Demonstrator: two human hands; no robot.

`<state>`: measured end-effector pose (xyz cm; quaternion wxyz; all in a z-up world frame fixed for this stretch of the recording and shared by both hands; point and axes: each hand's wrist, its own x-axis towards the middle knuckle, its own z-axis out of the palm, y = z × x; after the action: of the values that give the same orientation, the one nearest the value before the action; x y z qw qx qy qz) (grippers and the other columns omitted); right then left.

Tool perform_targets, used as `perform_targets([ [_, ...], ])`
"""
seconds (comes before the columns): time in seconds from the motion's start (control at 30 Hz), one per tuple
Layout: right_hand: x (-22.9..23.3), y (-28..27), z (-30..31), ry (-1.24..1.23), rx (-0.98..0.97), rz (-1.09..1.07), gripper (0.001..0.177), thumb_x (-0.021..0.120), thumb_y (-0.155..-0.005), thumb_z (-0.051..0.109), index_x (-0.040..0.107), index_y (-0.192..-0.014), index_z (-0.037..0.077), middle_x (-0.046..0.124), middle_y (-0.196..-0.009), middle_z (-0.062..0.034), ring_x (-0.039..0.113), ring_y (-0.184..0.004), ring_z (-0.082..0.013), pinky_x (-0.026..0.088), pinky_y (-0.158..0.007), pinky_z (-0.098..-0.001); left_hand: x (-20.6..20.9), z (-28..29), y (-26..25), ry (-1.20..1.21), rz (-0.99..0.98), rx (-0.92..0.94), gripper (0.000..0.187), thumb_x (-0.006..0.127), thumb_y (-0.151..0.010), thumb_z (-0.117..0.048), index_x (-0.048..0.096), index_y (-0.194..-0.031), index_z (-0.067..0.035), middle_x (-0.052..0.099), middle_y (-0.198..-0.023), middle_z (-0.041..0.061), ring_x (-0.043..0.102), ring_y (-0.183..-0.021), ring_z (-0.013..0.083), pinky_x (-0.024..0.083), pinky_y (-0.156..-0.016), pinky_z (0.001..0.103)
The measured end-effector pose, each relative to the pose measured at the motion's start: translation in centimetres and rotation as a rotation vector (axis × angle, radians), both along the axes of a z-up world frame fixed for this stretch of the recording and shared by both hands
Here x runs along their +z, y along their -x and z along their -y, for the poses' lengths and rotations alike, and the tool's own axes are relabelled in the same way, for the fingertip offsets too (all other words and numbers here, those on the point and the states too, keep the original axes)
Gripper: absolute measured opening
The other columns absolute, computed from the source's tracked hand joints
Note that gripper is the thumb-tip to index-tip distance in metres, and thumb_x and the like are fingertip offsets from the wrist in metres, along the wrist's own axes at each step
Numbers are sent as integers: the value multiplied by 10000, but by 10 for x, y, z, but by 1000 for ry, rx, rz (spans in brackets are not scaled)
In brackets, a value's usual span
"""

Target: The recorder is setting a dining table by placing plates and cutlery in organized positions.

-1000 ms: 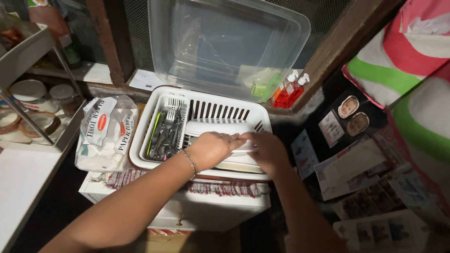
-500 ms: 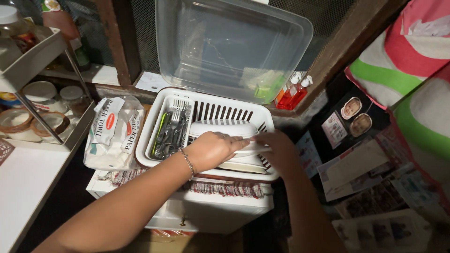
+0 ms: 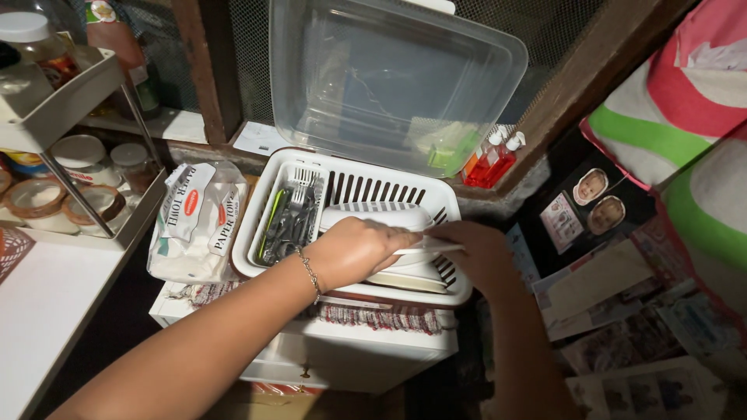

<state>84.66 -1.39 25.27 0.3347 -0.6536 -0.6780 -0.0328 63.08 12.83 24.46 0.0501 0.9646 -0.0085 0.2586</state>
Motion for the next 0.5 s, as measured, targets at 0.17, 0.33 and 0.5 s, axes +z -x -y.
perform_targets([
  [0.17,5,-4,2,28,-25,-37,274,750,-810,114,784,-1081,107,778,-996,-93,757,-855,-225,586,-758,-336,6,1,3,38,48,-22,331,628,-932,-202,665,-1255,-139,757,-1080,90,725,-854,292,568,-718,429],
  [0.33,28,6,7,76,-61,-32,247,763,-803,129,796,-1048,121,775,-928,-82,752,-772,-230,580,-703,-343,13,3,5,102,62,-18,305,630,-940,-210,674,-1238,-162,765,-1018,99,725,-820,306,573,-714,433],
  [0.5,30,1,4,71,-54,28,302,756,-774,116,795,-1071,152,765,-941,-88,744,-786,-242,577,-705,-344,20,5,10,100,78,-8,299,634,-940,-214,671,-1233,-169,763,-963,100,724,-768,315,569,-657,437],
])
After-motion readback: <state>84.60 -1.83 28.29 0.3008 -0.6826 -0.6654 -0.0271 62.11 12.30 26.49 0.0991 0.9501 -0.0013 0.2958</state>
